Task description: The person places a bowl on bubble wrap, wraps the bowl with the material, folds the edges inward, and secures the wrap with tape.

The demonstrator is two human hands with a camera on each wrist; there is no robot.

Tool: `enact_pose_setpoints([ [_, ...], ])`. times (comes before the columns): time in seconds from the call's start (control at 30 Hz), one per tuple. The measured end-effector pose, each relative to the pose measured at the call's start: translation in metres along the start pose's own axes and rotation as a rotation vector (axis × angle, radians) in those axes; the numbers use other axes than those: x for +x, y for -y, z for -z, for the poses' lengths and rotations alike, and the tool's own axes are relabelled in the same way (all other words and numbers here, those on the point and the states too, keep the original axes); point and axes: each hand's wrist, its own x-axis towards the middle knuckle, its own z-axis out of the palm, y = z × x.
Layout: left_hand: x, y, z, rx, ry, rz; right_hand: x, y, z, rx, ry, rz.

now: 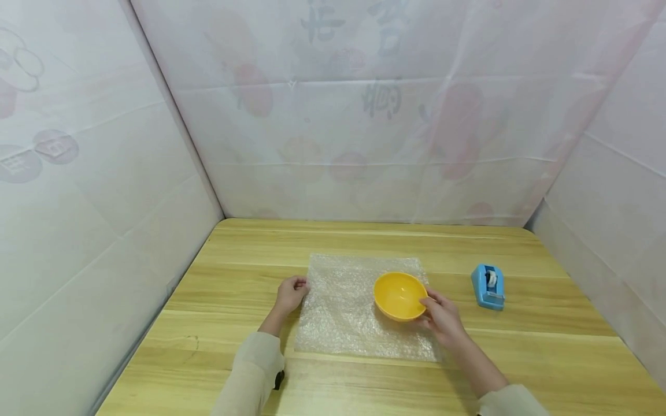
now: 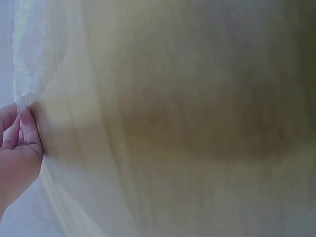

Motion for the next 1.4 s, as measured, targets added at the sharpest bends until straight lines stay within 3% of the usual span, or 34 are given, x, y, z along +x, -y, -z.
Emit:
enact_pose_setpoints([
  [0.73,0.001,0.002,0.0,0.01,-0.004,-0.001,0.026,0.001,-0.056,0.06,-0.029,0.054],
  [1.4,0.001,0.001,-0.001,0.006,-0.02,-0.034,0.033,-0.01,-0.066,0.054,-0.029,0.056],
])
